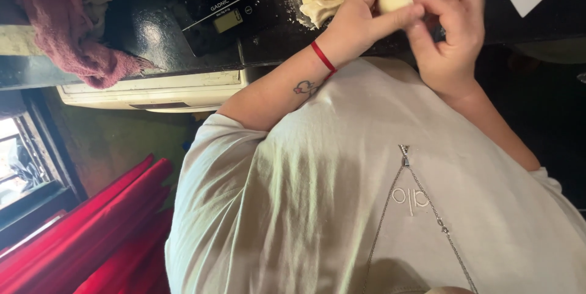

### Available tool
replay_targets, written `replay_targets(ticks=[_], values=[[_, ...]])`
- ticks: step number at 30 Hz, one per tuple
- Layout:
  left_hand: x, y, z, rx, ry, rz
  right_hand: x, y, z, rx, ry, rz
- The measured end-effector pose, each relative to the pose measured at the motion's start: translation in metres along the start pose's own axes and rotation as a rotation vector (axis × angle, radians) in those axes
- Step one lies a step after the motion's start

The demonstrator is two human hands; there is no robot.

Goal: Weighing portions of dough on a digital scale and shaping them into round balls by hand.

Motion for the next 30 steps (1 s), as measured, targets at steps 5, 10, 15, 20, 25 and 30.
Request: replay_targets(ticks=[5, 10, 15, 20, 25, 30], values=[[-0.004, -0.005, 0.002, -0.078, 0.035, 0.034, -0.003, -0.002, -0.004, 0.007, 0.077, -0.044], [-0.006, -0.011, 0.01, -0.046, -0.246, -0.281, 0.0, 0.0, -0.006, 0.142, -0.047, -0.178], [0.001, -0.005, 0.013, 0.002, 0.16, -0.074, -0.005, 0.0, -0.013, 0.117, -0.065, -0.144], [-0.005, -0.008, 0.022, -0.091, 0.03, 0.011, -0.009, -0.006, -0.021, 0.14, 0.054, -0.118], [-0.017, -0.012, 0.041, 0.096, 0.021, -0.192, -0.017, -0.013, -0.03, 0.163, -0.016, -0.161], [-0.002, -0.003, 0.054, 0.03, -0.091, -0.058, -0.013, -0.012, -0.046, 0.138, -0.021, -0.097]])
Point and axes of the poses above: each hand's wrist, its own y-axis towards the middle knuckle, its own z-axis out of the palm, x = y × z, the point moved 3 cm from there along y, towards the middle knuckle, and after that the axes turned 10 degrees about -z, right-handed, at the moved point
